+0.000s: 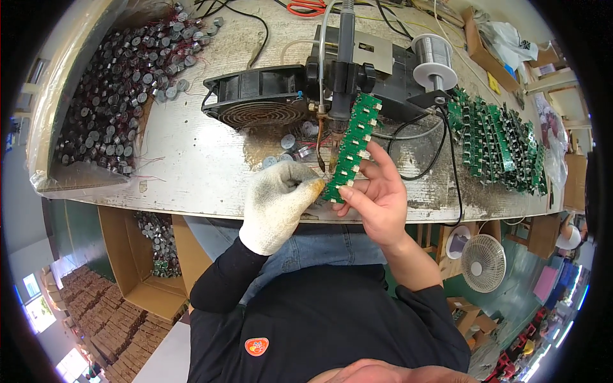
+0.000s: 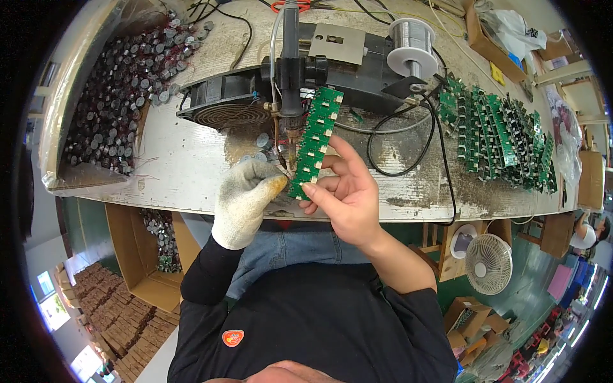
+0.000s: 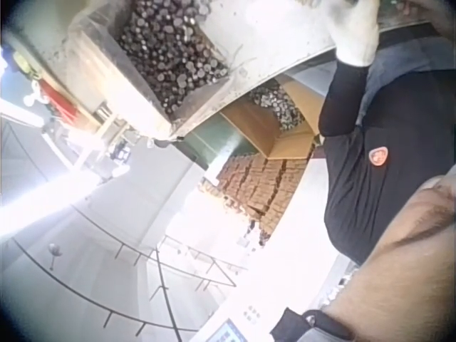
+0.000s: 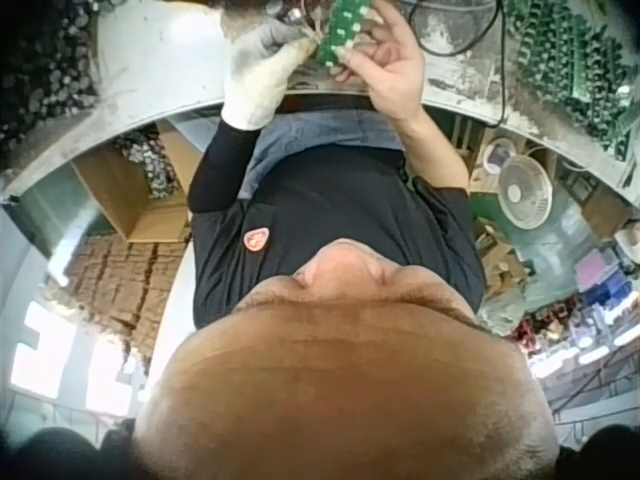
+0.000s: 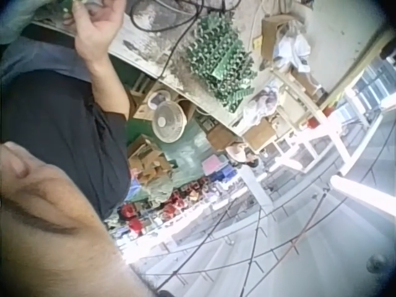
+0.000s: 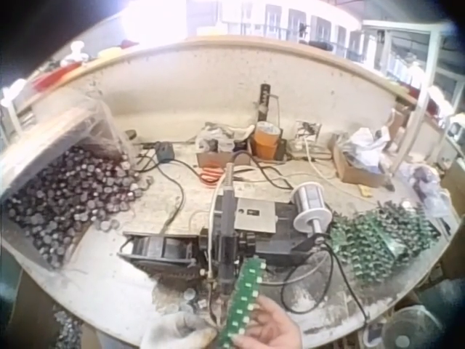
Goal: The person solders wires from small motors onto a printed circuit board with a soldering iron and solder wire.
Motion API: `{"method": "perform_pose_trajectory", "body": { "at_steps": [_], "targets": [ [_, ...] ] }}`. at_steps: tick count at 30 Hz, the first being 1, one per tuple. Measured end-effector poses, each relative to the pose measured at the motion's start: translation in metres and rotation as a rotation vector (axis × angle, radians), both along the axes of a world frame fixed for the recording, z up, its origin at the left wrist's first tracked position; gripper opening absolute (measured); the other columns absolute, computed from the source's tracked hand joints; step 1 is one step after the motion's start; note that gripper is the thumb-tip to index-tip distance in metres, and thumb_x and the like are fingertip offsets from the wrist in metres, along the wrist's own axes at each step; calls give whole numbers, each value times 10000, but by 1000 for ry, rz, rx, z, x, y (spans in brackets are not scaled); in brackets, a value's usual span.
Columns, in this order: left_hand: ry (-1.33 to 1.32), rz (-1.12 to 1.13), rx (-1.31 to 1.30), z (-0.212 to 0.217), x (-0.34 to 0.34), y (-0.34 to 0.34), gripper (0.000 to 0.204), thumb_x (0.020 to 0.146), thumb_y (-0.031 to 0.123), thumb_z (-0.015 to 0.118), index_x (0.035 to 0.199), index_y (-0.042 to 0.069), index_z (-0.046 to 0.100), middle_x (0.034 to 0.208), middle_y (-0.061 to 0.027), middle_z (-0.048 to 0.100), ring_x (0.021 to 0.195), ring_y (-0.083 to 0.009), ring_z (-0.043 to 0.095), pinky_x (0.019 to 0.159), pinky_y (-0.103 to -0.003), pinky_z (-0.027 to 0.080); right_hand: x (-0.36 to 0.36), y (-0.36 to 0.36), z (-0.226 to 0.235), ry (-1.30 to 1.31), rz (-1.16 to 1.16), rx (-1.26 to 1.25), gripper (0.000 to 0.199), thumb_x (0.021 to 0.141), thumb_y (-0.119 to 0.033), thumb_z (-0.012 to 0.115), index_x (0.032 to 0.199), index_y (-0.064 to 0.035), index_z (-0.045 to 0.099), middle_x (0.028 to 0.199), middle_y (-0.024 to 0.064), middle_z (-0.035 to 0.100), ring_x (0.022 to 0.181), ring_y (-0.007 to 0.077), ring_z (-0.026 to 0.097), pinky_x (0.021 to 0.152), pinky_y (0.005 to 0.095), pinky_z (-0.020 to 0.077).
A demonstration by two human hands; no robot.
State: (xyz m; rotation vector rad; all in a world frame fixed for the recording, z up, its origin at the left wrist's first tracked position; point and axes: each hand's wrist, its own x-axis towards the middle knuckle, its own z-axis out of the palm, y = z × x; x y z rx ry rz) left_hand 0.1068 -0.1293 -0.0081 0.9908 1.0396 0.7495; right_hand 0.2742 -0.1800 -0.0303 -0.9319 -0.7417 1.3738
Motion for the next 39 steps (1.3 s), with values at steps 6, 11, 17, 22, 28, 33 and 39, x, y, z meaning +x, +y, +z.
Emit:
{"method": "perform_pose_trajectory", "body": {
  "at_steps": [6,11,17,22,28,33,39],
  "targets": [
    [22,-21,-3,-5,-2,-1,136,856,73,632,914,-48,616,820,-68,641,739,-93,583,660,-227,474,-3,-2,-3,22,-15,8,685,827,130,553,1416,-45,250,1110,167,548,735,176,646,565,246,542],
    [-8,-19,-21,-8,-2,-3,145,850,80,633,910,-51,615,814,-69,640,741,-88,581,659,-227,474,-2,-4,-4,9,-3,-28,683,826,127,552,1415,-43,251,1097,167,555,729,174,646,562,242,543],
    [60,-51,54,-4,-1,0,145,830,82,644,897,-44,621,803,-59,636,740,-79,572,652,-228,465,-1,-5,-5,-7,8,-65,704,813,125,537,1426,-35,230,1145,218,545,684,196,647,503,250,536],
    [70,-113,42,1,-3,4,127,800,75,629,865,-34,629,783,-47,624,716,-74,554,637,-224,451,-1,-6,-5,1,5,-44,695,822,123,546,1426,-39,243,1131,191,545,696,173,639,525,241,537],
    [106,-120,54,-2,-2,7,136,778,91,644,828,-34,626,751,-41,613,699,-75,541,621,-231,442,0,-5,-4,11,10,-27,689,830,124,555,1426,-47,254,1125,174,540,706,153,630,545,233,538],
    [126,-113,77,-4,0,7,132,783,92,640,823,-33,623,747,-42,612,695,-75,545,615,-230,442,1,-5,-4,3,5,4,690,829,123,557,1426,-47,255,1131,170,538,713,154,632,543,231,535],
    [50,-67,12,-6,0,5,126,793,90,638,818,-33,623,743,-54,613,688,-73,549,614,-230,447,-2,-5,-8,-7,6,4,688,830,124,554,1425,-46,256,1137,167,529,720,155,633,547,231,535]
  ]
}}
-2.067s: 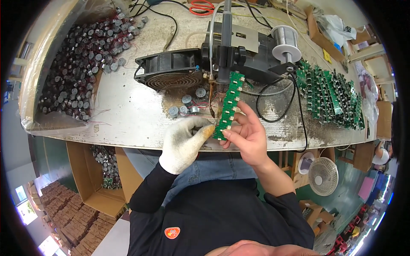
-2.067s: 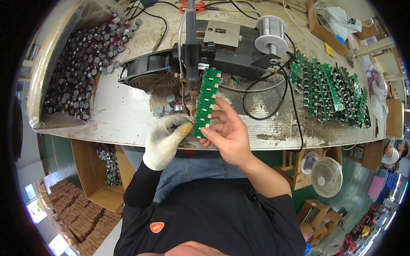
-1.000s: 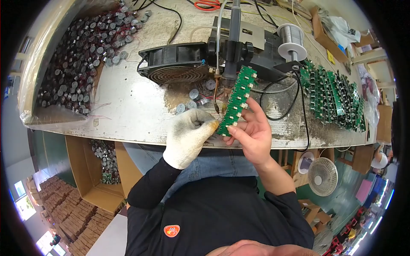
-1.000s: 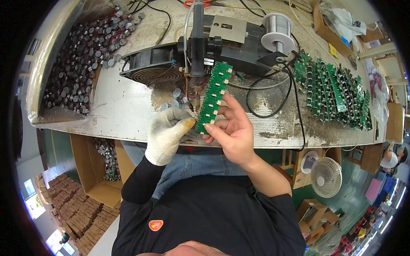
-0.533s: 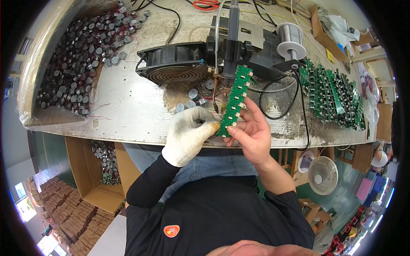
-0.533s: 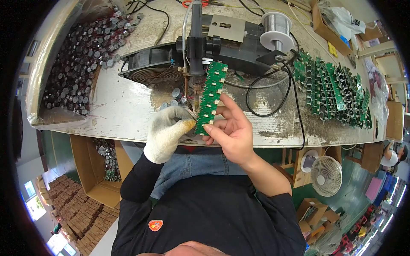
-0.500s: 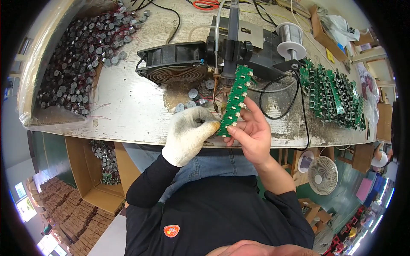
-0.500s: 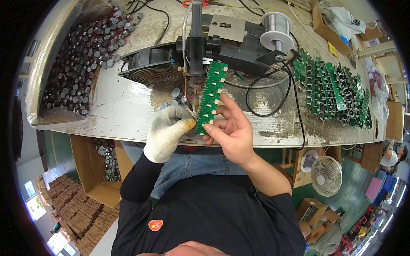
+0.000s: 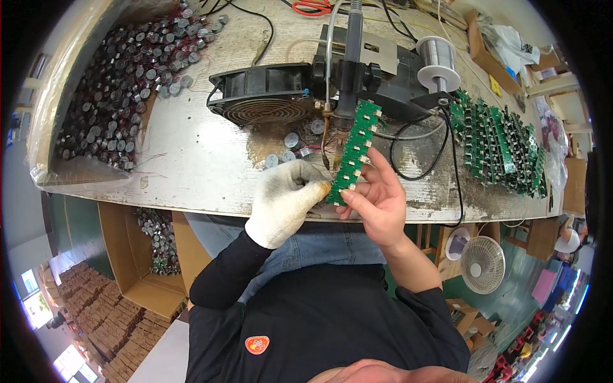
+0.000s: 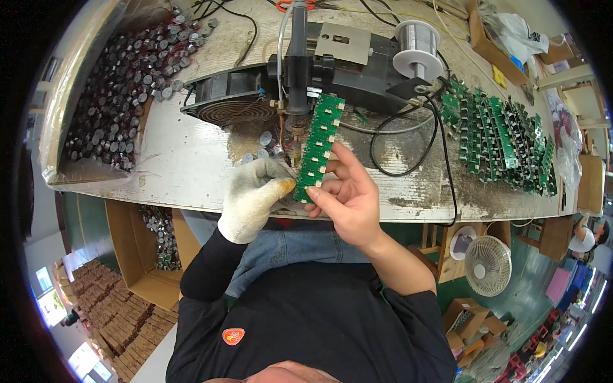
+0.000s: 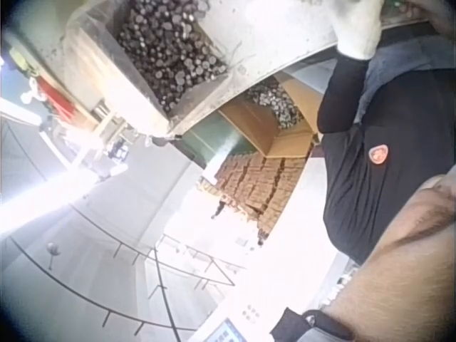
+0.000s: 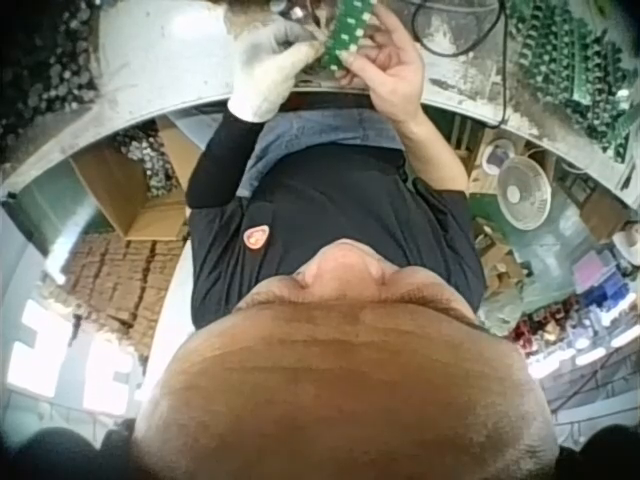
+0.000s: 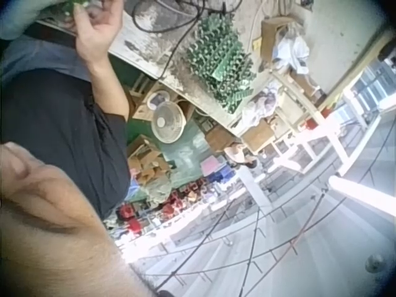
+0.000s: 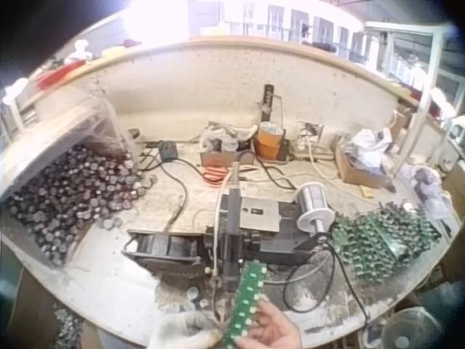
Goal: The person solders wires from small motors onto a printed circuit board with a soldering iron and solder wire.
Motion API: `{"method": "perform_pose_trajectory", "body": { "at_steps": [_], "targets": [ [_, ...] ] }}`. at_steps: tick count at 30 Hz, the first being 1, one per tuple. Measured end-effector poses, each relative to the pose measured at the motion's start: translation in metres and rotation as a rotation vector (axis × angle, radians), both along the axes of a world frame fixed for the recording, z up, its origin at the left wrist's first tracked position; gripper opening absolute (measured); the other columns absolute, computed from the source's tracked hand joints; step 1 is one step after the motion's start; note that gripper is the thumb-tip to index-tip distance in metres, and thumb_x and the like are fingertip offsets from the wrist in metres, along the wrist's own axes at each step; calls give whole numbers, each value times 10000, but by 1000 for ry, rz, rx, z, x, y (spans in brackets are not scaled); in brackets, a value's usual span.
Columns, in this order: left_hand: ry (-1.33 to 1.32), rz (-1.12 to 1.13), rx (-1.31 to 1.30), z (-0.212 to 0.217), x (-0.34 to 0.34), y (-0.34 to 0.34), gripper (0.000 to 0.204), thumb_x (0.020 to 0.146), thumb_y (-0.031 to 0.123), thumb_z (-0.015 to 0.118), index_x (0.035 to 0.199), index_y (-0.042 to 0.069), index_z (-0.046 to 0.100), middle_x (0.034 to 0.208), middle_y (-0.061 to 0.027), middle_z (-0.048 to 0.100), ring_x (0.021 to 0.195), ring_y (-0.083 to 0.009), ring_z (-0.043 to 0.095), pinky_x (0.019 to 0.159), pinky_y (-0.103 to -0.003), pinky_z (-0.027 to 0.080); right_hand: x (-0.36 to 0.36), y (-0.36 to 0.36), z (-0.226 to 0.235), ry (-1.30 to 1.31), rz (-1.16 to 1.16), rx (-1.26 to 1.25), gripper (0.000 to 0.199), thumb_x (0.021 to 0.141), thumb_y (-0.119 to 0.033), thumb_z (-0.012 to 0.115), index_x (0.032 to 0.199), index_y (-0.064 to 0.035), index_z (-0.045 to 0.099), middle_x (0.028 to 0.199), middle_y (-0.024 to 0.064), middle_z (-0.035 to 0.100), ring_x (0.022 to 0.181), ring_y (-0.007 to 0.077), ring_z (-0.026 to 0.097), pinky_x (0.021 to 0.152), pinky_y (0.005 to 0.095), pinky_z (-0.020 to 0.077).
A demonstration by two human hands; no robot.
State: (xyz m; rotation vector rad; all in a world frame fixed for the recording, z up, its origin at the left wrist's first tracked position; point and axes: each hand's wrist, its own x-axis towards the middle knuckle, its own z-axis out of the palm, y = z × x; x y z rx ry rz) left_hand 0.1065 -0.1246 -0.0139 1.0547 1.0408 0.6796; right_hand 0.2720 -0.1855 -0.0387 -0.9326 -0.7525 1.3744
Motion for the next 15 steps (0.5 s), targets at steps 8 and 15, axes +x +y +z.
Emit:
{"method": "perform_pose_trajectory", "body": {
  "at_steps": [8,15],
  "targets": [
    [39,38,190,-2,-17,-8,256,839,183,675,967,-33,623,832,-66,637,688,-88,566,619,-235,471,-4,-6,-5,-41,-64,-48,719,812,114,571,1430,-49,242,1199,172,504,800,191,642,602,273,579],
    [831,416,784,-12,-141,17,182,789,4,640,971,-3,649,882,-58,650,648,-72,550,601,-210,458,1,-7,-9,-81,-92,-10,705,808,128,550,1426,-13,240,1209,205,505,752,183,636,535,246,542]
  ]
}}
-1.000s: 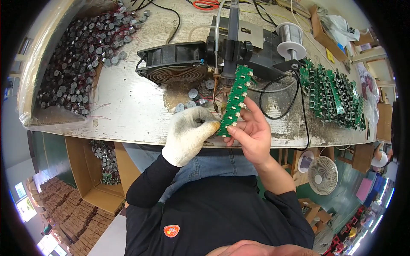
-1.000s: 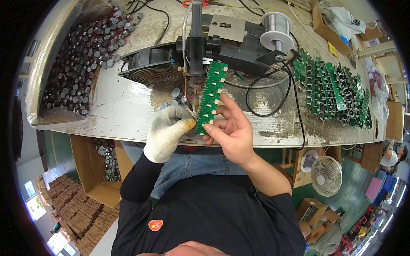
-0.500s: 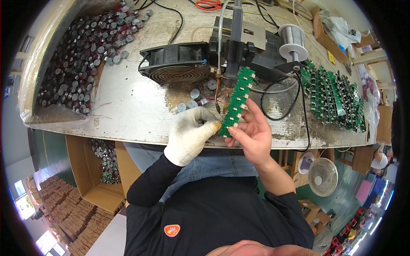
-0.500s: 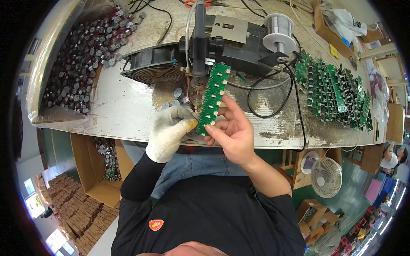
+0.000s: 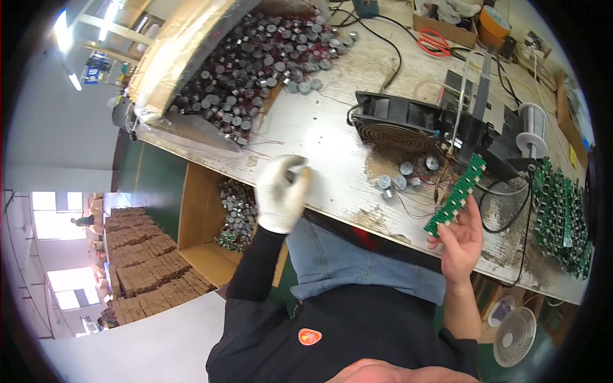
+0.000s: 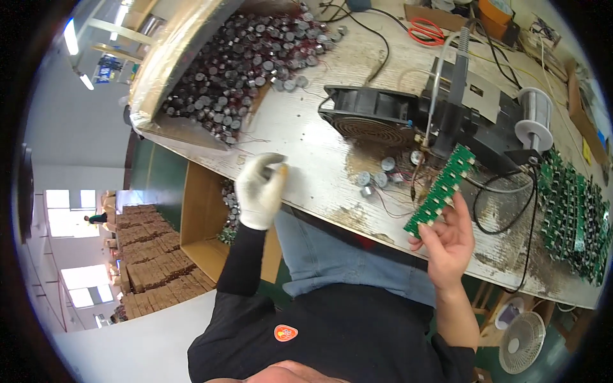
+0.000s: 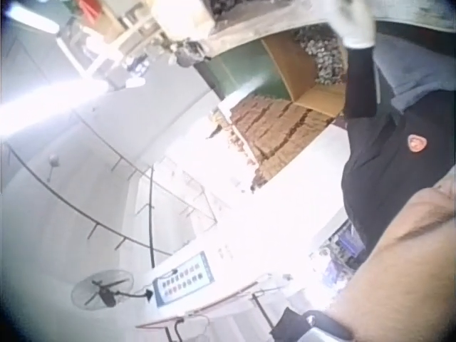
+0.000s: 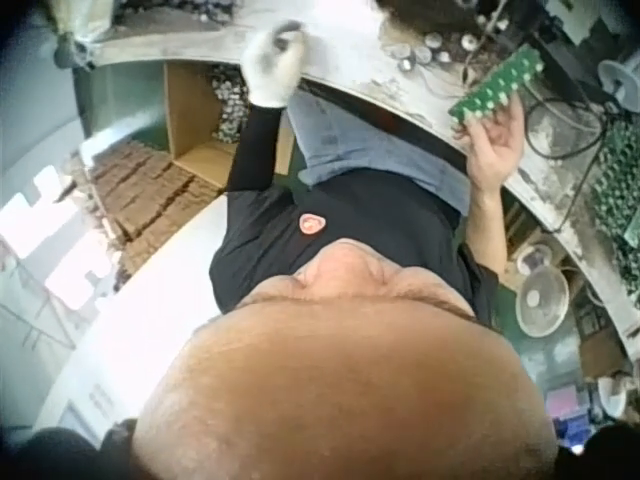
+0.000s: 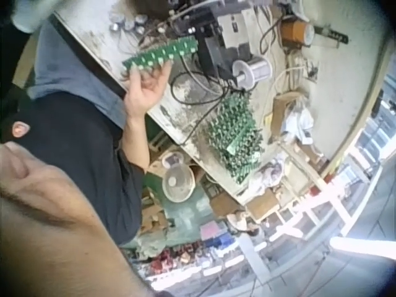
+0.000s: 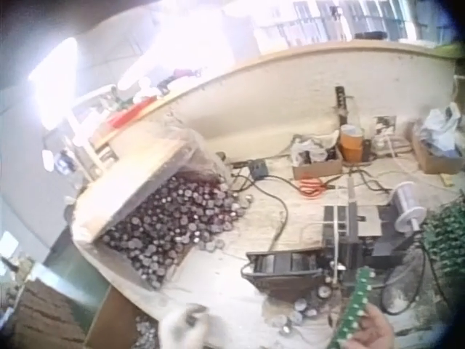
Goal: The person solders wires from small motors onto a printed circuit board with a soldering iron and solder wire.
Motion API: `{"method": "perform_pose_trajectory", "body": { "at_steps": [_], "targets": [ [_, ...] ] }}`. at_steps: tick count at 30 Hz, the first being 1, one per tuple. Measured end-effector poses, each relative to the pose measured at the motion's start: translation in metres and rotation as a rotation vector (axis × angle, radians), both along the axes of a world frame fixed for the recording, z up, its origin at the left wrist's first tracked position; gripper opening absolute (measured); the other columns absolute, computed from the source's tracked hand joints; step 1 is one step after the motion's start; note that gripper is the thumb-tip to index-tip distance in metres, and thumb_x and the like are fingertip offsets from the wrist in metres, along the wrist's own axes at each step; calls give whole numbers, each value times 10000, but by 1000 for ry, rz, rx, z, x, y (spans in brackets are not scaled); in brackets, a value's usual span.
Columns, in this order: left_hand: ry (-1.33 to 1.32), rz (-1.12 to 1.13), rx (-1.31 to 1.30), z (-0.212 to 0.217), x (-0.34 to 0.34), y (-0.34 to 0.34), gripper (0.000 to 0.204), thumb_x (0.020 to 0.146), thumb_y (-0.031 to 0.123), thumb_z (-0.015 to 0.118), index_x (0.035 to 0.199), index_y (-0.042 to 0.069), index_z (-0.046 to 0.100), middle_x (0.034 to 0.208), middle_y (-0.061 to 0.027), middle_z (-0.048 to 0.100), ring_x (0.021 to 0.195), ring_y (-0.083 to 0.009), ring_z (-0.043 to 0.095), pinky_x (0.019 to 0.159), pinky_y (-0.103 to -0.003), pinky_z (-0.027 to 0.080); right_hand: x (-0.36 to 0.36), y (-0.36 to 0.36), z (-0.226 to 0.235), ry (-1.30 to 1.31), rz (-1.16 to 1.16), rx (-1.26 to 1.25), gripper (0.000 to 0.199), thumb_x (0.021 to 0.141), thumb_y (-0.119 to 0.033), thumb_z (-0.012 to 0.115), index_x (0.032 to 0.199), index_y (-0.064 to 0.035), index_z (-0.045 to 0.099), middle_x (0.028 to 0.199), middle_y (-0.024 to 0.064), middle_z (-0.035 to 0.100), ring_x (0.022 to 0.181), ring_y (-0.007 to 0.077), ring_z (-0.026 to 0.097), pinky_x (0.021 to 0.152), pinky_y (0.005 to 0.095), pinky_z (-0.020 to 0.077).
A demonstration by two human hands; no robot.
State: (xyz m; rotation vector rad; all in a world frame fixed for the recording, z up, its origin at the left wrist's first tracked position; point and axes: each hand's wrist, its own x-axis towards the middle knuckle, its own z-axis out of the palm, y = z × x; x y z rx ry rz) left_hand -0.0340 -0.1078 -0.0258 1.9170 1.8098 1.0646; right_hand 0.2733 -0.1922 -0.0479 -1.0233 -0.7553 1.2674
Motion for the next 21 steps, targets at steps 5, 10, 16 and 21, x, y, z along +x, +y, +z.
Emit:
{"method": "perform_pose_trajectory", "body": {
  "at_steps": [5,10,16,21],
  "targets": [
    [547,39,85,30,-66,21,259,745,24,607,1000,69,623,1064,-117,609,841,-301,631,743,-349,516,-3,3,0,4,-7,11,692,811,127,541,1422,0,241,1195,206,507,742,176,632,535,245,542],
    [730,-25,-89,29,-80,45,102,784,76,573,883,62,588,910,-124,617,821,-355,596,706,-422,490,-6,6,1,17,-15,-10,686,813,124,542,1419,3,246,1182,200,511,725,170,629,537,247,543],
    [863,-79,-141,17,-86,62,53,791,95,562,835,72,578,837,-133,614,760,-357,608,656,-443,493,-6,4,0,12,-1,7,685,816,125,543,1420,3,242,1183,194,514,713,166,627,535,242,539],
    [871,-105,-97,17,-84,61,33,799,98,545,797,78,571,793,-132,615,723,-355,620,637,-439,501,-5,4,0,19,-1,2,686,817,125,545,1420,1,242,1182,191,516,713,165,628,533,236,536]
  ]
}}
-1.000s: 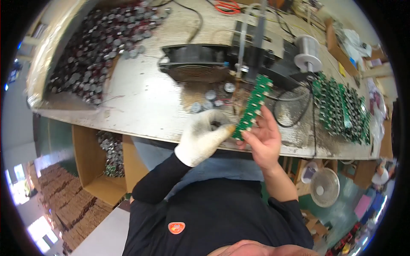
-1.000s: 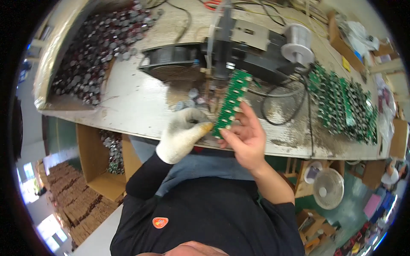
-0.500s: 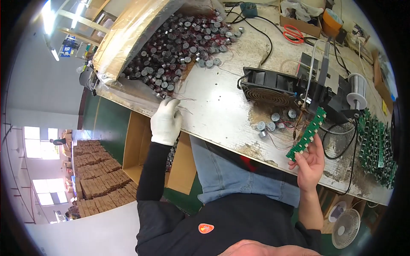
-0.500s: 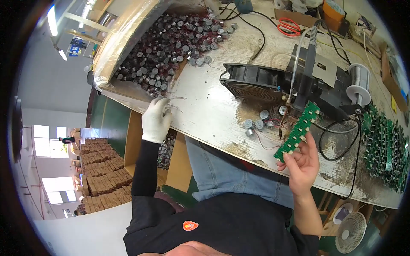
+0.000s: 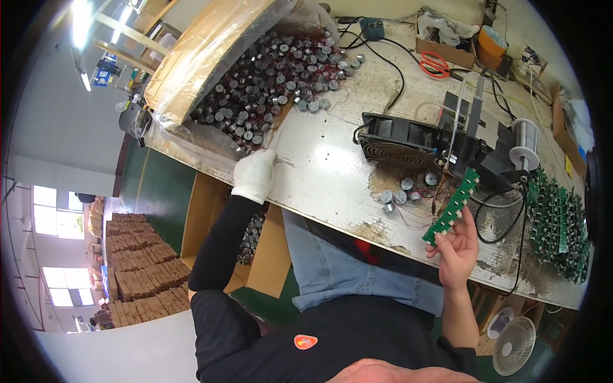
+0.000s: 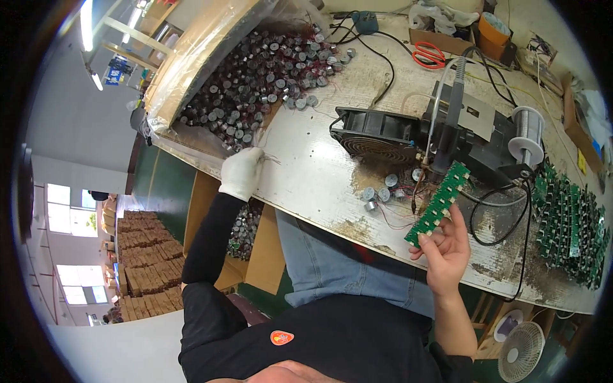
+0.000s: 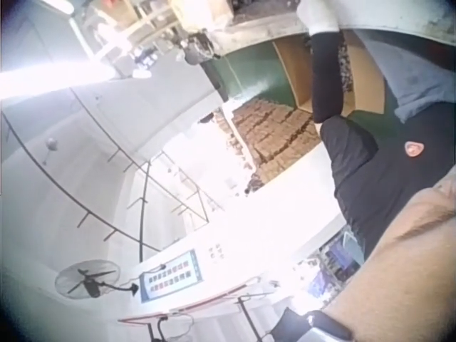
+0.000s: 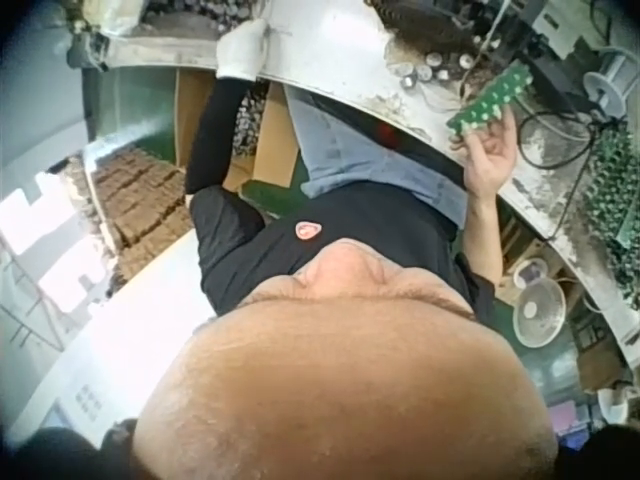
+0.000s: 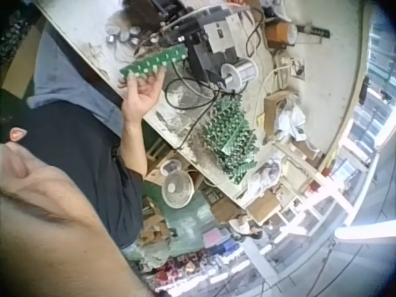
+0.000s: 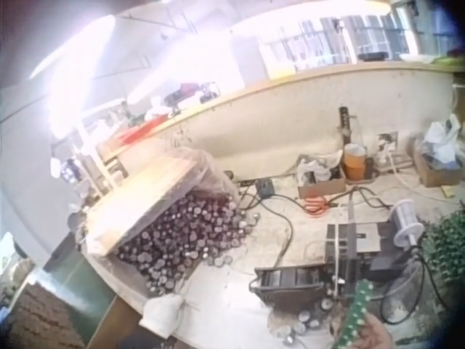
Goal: The person solders wires from small motors onto a printed circuit board with a soldering iron and solder wire.
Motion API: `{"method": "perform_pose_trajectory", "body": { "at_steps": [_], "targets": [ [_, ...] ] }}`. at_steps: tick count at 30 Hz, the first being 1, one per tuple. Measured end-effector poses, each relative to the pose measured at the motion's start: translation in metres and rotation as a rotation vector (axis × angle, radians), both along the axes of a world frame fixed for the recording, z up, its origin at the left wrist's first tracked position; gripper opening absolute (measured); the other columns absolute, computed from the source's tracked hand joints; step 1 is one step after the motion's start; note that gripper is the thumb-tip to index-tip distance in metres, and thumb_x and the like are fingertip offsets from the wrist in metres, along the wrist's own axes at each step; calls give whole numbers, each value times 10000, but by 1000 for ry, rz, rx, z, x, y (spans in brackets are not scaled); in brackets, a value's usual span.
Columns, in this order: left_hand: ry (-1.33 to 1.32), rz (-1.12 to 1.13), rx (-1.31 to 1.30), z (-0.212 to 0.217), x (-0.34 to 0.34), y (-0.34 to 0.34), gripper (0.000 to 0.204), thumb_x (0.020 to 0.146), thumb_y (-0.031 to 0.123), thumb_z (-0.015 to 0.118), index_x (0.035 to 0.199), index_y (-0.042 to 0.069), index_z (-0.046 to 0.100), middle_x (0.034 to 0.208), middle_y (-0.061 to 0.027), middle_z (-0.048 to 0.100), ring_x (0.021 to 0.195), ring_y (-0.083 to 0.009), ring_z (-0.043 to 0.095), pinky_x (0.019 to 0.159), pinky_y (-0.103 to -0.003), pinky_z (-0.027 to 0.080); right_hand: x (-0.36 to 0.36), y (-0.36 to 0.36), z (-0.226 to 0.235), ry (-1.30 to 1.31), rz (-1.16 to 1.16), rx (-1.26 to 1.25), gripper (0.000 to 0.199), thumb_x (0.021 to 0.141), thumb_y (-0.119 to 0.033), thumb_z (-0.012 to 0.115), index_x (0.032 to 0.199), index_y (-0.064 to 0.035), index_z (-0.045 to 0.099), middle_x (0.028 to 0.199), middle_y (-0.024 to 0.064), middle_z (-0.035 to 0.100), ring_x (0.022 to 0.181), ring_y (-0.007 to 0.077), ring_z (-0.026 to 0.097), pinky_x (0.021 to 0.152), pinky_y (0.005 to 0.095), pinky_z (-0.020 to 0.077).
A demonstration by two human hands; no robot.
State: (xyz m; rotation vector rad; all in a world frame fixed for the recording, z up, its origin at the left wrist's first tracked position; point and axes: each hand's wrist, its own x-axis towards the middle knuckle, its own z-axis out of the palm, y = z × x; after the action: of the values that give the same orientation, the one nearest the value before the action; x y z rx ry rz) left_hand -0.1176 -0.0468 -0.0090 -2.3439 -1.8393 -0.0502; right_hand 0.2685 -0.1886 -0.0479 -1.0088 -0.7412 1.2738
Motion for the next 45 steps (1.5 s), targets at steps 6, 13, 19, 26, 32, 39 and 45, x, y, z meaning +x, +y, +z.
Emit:
{"method": "perform_pose_trajectory", "body": {
  "at_steps": [6,13,19,26,32,39,45],
  "targets": [
    [-272,-93,146,1,21,-21,79,789,97,594,856,86,635,808,-116,636,727,-308,625,629,-386,501,0,0,1,0,11,9,686,816,124,546,1419,0,245,1175,188,520,717,163,628,533,235,536],
    [-532,-171,49,17,68,-39,222,742,52,659,959,62,618,1017,-93,633,674,-234,637,645,-304,516,1,0,0,-2,-3,3,685,810,128,547,1416,1,253,1167,187,521,726,163,627,535,239,539],
    [-507,-7,51,38,47,-40,405,659,-23,679,1039,50,562,1205,-115,542,575,-104,591,582,-254,498,0,1,-1,-1,-2,9,686,809,126,549,1416,2,253,1169,192,521,710,168,629,534,239,535],
    [-330,-133,-37,3,38,-11,231,722,52,638,945,82,584,906,-90,633,736,-291,626,651,-345,508,0,0,1,-14,-9,-1,684,811,120,549,1414,6,247,1169,192,521,715,165,629,531,237,533],
    [-571,61,27,-8,35,2,102,740,79,658,813,64,589,743,-94,635,655,-268,622,612,-333,492,0,0,-1,4,6,21,682,812,117,546,1411,9,239,1176,189,513,747,163,629,553,247,553],
    [-1488,188,-211,6,49,0,98,839,13,633,895,-43,575,825,-110,653,689,-119,630,613,-230,526,0,0,1,13,3,13,678,812,126,537,1410,10,238,1173,191,515,754,173,631,553,252,555],
    [-1712,191,-283,8,71,-10,275,860,59,643,1056,-88,519,925,-170,659,751,-194,669,642,-265,560,2,1,1,20,-1,14,674,812,125,537,1408,7,244,1170,190,521,752,175,632,547,251,549]
  ]
}}
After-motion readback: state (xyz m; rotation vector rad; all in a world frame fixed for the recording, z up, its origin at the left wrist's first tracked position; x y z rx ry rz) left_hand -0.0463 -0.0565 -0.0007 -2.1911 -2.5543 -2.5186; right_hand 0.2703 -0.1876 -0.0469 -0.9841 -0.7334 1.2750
